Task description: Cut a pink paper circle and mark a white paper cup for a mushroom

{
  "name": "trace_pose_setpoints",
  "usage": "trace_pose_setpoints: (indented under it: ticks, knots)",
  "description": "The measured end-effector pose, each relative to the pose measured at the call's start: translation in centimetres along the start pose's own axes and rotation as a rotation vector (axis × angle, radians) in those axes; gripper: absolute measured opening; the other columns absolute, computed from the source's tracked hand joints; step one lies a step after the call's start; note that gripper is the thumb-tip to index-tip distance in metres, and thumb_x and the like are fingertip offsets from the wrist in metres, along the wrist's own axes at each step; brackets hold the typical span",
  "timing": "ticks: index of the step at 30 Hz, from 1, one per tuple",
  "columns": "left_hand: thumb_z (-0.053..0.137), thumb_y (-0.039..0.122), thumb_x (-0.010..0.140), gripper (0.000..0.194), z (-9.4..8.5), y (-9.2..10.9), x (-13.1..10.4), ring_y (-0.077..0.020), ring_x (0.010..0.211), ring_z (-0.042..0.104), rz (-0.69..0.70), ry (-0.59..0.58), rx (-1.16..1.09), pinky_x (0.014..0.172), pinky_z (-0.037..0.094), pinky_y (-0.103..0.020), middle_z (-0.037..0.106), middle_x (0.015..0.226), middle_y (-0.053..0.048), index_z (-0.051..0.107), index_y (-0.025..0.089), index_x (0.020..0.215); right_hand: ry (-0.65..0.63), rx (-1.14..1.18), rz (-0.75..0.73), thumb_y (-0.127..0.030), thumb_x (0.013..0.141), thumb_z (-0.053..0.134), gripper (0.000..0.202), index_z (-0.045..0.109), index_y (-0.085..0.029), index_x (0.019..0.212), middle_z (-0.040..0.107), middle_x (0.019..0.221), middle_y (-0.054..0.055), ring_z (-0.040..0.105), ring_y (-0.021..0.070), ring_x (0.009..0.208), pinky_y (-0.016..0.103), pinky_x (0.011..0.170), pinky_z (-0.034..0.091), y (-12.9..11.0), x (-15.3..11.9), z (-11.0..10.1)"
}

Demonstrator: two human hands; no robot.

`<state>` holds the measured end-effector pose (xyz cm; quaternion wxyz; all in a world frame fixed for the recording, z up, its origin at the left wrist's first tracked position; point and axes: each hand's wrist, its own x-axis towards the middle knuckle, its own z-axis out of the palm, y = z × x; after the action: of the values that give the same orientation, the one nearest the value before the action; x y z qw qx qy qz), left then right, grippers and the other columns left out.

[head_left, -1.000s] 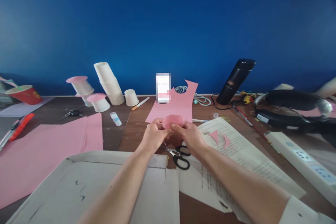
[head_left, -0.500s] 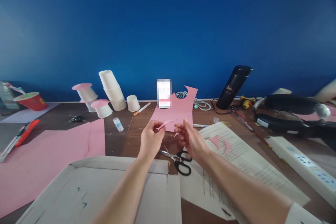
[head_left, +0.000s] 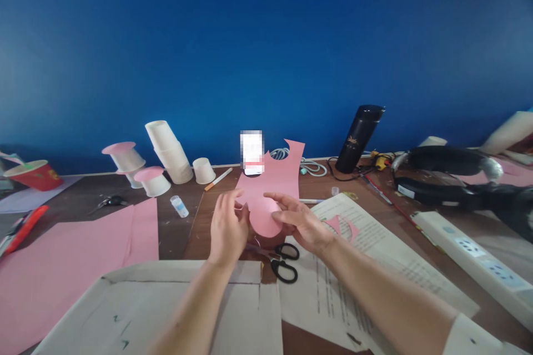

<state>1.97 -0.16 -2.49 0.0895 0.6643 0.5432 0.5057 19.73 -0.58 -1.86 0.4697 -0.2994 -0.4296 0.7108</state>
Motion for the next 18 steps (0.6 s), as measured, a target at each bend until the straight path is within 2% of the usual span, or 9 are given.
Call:
trace_pose_setpoints:
  ticks: [2,5,7,11,14,16,18]
  knots:
    - [0.058,0.029,0.078,0.021,-0.1,-0.3,0.4,-0.0169,0.076,0.059,-0.250,-0.047,-0.163,0.070,0.046,-0.030,0.064,0.094,-0.006,0.062,0.020,0.096,-0.055,-0.117,-0.026,-0.020,0.073,0.071,0.051,0.057,-0.025,0.121,0.057,0.079,-0.003,0.051,0.0076,0.065,0.019,0.058,0.041,-0.4,-0.3,0.0]
    - [0.064,0.049,0.071,0.035,-0.3,-0.5,0.8,-0.0137,0.064,0.056,-0.581,-0.227,-0.551,0.062,0.043,-0.027,0.065,0.078,-0.004,0.066,0.017,0.084,-0.113,-0.220,-0.028,-0.023,0.076,0.069,0.054,0.053,-0.028,0.127,0.059,0.086,-0.001,0.054,0.0109,0.077,0.024,0.070,0.044,-0.6,-0.6,-0.2]
    - [0.067,0.054,0.067,0.043,-0.7,-0.5,0.9,-0.0111,0.060,0.053,-0.706,-0.319,-0.761,0.057,0.040,-0.024,0.064,0.074,-0.004,0.067,0.015,0.084,-0.134,-0.242,-0.034,-0.023,0.076,0.069,0.055,0.051,-0.028,0.128,0.059,0.089,-0.001,0.055,0.0116,0.079,0.026,0.072,0.043,-0.5,-0.6,-0.4]
    - [0.066,0.053,0.070,0.043,-1.7,-0.1,1.0,-0.0118,0.063,0.055,-0.757,-0.541,-0.901,0.055,0.041,-0.023,0.064,0.077,-0.005,0.066,0.013,0.087,-0.144,-0.264,-0.050,-0.022,0.077,0.067,0.057,0.050,-0.029,0.130,0.056,0.085,-0.002,0.051,0.0097,0.073,0.024,0.067,0.041,-0.4,-0.4,-0.7]
    - [0.068,0.046,0.071,0.034,-2.2,0.2,1.1,-0.0118,0.061,0.055,-0.784,-0.722,-0.926,0.056,0.042,-0.024,0.061,0.070,-0.004,0.062,0.013,0.077,-0.131,-0.294,-0.061,-0.020,0.077,0.065,0.056,0.050,-0.029,0.130,0.048,0.074,-0.005,0.042,0.0069,0.061,0.021,0.056,0.034,-0.3,-0.3,-0.8]
    - [0.073,0.041,0.068,0.030,-2.3,0.3,1.1,-0.0115,0.057,0.054,-0.826,-0.781,-0.922,0.054,0.042,-0.024,0.059,0.064,-0.001,0.058,0.014,0.071,-0.128,-0.308,-0.055,-0.019,0.077,0.065,0.056,0.050,-0.030,0.130,0.044,0.071,-0.006,0.038,0.0065,0.058,0.021,0.053,0.032,-0.2,-0.3,-0.9]
    - [0.076,0.036,0.065,0.030,-2.3,0.3,1.1,-0.0120,0.055,0.054,-0.853,-0.778,-0.902,0.053,0.043,-0.025,0.059,0.062,-0.001,0.056,0.015,0.070,-0.121,-0.305,-0.040,-0.020,0.077,0.065,0.057,0.050,-0.031,0.131,0.045,0.071,-0.006,0.039,0.0067,0.058,0.021,0.053,0.033,-0.2,-0.4,-0.9]
